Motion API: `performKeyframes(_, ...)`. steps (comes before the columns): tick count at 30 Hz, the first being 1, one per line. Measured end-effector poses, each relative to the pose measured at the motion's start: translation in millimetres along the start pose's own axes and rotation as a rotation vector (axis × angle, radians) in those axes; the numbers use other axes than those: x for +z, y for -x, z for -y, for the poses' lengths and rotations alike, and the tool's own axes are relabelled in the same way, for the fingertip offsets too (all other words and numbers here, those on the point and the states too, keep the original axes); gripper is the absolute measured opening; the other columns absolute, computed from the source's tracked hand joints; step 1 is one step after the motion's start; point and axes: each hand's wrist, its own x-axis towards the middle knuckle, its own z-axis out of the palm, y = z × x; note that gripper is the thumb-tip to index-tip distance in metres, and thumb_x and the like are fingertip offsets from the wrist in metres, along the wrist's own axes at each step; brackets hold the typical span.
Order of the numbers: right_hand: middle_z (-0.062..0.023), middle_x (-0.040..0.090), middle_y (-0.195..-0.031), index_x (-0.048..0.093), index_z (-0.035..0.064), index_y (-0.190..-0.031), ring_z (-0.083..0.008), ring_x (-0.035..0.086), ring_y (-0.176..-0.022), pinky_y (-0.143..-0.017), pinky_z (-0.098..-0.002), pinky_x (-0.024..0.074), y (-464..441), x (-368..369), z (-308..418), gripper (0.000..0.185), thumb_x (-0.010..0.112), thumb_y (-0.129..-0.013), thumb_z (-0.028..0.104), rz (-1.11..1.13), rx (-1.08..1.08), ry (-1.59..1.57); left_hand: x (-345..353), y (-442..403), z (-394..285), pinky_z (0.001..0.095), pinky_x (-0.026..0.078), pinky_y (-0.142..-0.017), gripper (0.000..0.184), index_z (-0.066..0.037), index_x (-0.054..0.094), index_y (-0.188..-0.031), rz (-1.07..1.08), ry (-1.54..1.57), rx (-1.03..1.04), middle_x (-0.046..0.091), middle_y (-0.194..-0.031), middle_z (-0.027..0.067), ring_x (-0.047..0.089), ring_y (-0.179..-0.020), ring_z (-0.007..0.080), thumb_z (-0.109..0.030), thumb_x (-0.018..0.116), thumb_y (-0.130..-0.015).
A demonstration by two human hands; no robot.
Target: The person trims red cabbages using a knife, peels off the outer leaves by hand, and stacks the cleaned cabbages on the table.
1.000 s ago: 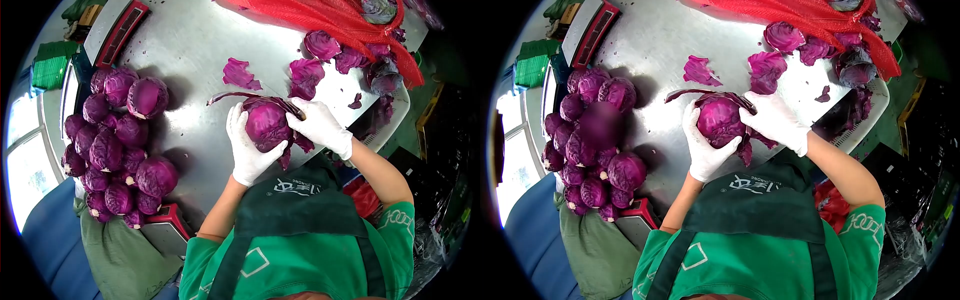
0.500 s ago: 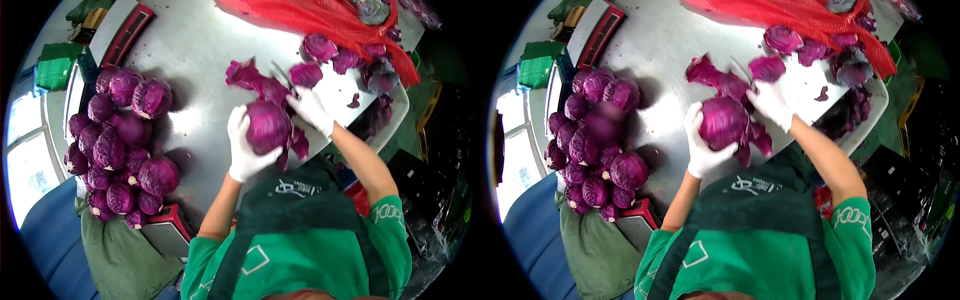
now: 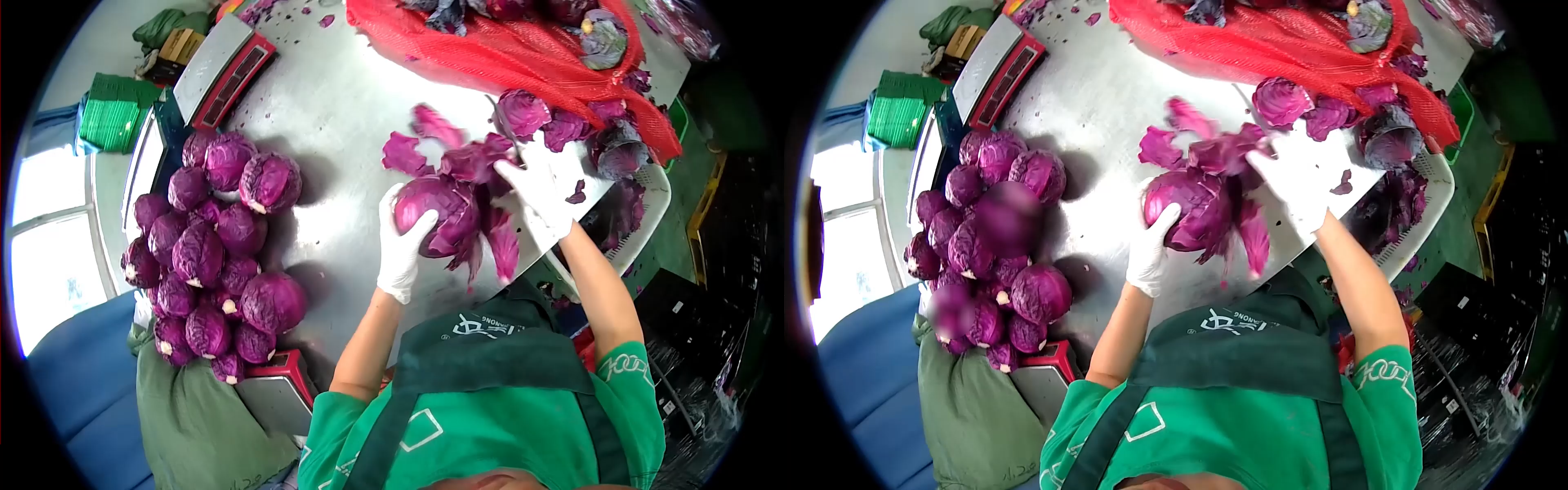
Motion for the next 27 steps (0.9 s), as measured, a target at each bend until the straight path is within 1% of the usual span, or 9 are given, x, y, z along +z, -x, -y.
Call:
performKeyframes(3,-0.0192,0.066,-0.106,0.064,0.0026,-0.119,-0.0342,0.064,-0.097,-0.087,-0.0394,0.0522,-24,-49,-56,0.048,0.07,-0.086,0.037,-0.302,-0.132,0.435,30,-11,-1,0.0355,0.044,-0.106,0.075,-0.004,0.038,-0.142,-0.005,-0.022,0.022,0.047,-0.137,0.012,0.05,-0.125,0.0229,-0.016,0.081,-0.082)
performKeyframes(5,-0.0169,0.059,-0.117,0.061,0.0074,-0.128,-0.0339,0.06,-0.104,-0.087,-0.0401,0.0521,8,-58,-6,0.057,0.072,-0.084,0.041,-0.424,-0.264,0.511,48,-15,-5,0.036,0.042,-0.108,0.073,-0.004,0.039,-0.142,-0.087,0.056,-0.072,0.047,-0.137,0.0123,0.049,-0.126,0.0235,-0.018,0.08,-0.084)
performKeyframes(9,-0.0131,0.052,-0.113,0.056,0.0185,-0.137,-0.0304,0.058,-0.103,-0.081,-0.041,0.0534,68,-29,65,0.069,0.074,-0.079,0.052,0.029,-0.339,0.401,65,-23,4,0.0374,0.04,-0.109,0.078,-0.002,0.039,-0.143,-0.064,-0.216,0.031,0.046,-0.137,0.0158,0.048,-0.127,0.025,-0.025,0.082,-0.082)
performKeyframes(12,-0.0138,0.056,-0.109,0.059,0.0209,-0.137,-0.0267,0.063,-0.084,-0.078,-0.0373,0.0537,71,-7,42,0.06,0.077,-0.083,0.041,0.095,-0.184,0.271,69,-22,5,0.0374,0.041,-0.108,0.079,-0.002,0.039,-0.143,-0.043,-0.219,0.057,0.046,-0.136,0.016,0.049,-0.126,0.0251,-0.025,0.082,-0.082)
performKeyframes(17,-0.0172,0.065,-0.083,0.063,0.0073,-0.098,-0.0368,0.067,-0.074,-0.067,-0.0449,0.0541,40,-36,-19,0.012,0.063,-0.09,0.016,-0.25,-0.274,0.205,72,-17,-8,0.0343,0.046,-0.103,0.069,-0.005,0.04,-0.142,-0.072,-0.008,-0.042,0.05,-0.132,0.0107,0.053,-0.12,0.0208,-0.014,0.078,-0.085)
performKeyframes(19,-0.0157,0.066,-0.091,0.065,0.0092,-0.104,-0.0369,0.068,-0.084,-0.072,-0.0454,0.0546,8,-63,-77,0.018,0.063,-0.089,0.018,-0.315,-0.081,0.376,64,-17,-5,0.0349,0.046,-0.104,0.068,-0.005,0.039,-0.143,-0.065,0.013,-0.04,0.05,-0.133,0.0105,0.053,-0.12,0.021,-0.013,0.077,-0.086)
performKeyframes(21,-0.0138,0.065,-0.103,0.067,0.0127,-0.112,-0.0341,0.066,-0.096,-0.08,-0.0448,0.054,14,-75,-31,0.027,0.064,-0.09,0.027,-0.368,-0.17,0.471,57,-17,-2,0.0349,0.046,-0.104,0.067,-0.006,0.039,-0.143,0.004,0.083,-0.018,0.049,-0.135,0.0102,0.052,-0.121,0.021,-0.012,0.075,-0.087)
performKeyframes(24,-0.013,0.062,-0.113,0.068,0.015,-0.12,-0.0307,0.064,-0.103,-0.09,-0.0404,0.0516,32,-49,21,0.043,0.067,-0.087,0.044,-0.008,-0.251,0.217,51,-11,2,0.0364,0.043,-0.107,0.068,-0.007,0.038,-0.145,0.052,-0.026,0.005,0.046,-0.138,0.01,0.049,-0.126,0.0221,-0.011,0.074,-0.088)
performKeyframes(27,-0.0114,0.063,-0.103,0.067,0.0052,-0.12,-0.0264,0.066,-0.094,-0.085,-0.0347,0.0525,36,-14,17,0.045,0.072,-0.089,0.036,0.123,-0.246,0.035,45,-7,1,0.038,0.038,-0.112,0.071,-0.007,0.037,-0.146,0.139,-0.173,0.063,0.043,-0.142,0.01,0.043,-0.132,0.0233,-0.011,0.074,-0.086)
